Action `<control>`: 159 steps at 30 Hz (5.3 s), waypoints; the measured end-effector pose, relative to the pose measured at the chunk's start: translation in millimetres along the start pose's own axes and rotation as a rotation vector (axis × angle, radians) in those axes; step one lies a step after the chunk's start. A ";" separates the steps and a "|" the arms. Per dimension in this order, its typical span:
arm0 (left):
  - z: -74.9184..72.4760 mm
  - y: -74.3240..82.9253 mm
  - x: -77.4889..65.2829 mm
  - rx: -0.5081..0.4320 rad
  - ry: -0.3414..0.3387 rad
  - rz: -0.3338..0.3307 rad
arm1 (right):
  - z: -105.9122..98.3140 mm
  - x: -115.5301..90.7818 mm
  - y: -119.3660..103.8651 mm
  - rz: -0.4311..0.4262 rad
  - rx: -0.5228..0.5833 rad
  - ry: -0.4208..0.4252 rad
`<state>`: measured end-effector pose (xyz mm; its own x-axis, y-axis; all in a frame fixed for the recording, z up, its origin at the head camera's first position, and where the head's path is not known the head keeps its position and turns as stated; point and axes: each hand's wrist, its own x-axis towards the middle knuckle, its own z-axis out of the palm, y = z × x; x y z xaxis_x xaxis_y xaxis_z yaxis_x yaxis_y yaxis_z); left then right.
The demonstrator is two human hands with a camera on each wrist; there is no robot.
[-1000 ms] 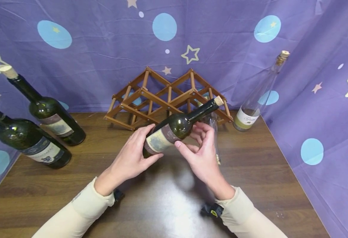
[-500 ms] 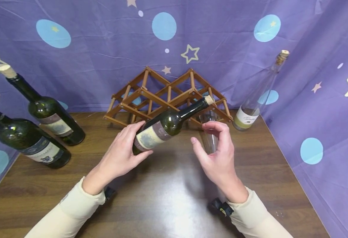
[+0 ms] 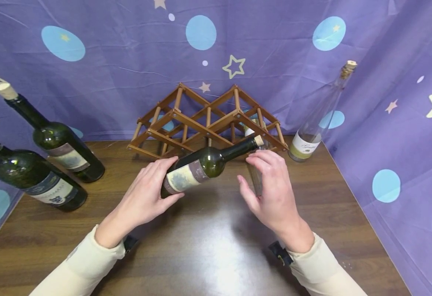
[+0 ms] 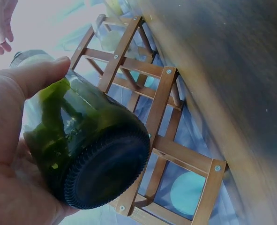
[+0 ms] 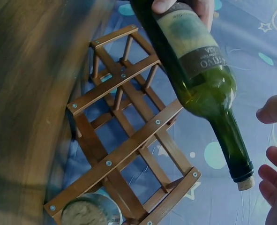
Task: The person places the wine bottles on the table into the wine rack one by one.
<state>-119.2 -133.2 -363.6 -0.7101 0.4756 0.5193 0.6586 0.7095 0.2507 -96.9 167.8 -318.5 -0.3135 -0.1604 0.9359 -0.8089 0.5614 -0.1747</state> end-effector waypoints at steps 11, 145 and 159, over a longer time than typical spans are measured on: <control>0.5 -0.7 -11.1 0.064 -0.069 0.029 | 2.3 -12.1 13.2 -0.131 -0.122 -0.244; -5.4 -125.8 4.7 -0.048 0.233 -0.285 | -98.6 -77.5 64.7 0.432 -0.316 -0.617; 8.4 -129.5 15.8 -0.013 0.254 -0.341 | -94.0 -81.7 65.5 0.569 -0.323 -0.618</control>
<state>-217.9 -213.2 -394.7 -0.8049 0.0701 0.5892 0.4005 0.7968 0.4524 -77.6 294.0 -377.7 -0.9108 -0.1442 0.3869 -0.2999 0.8751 -0.3797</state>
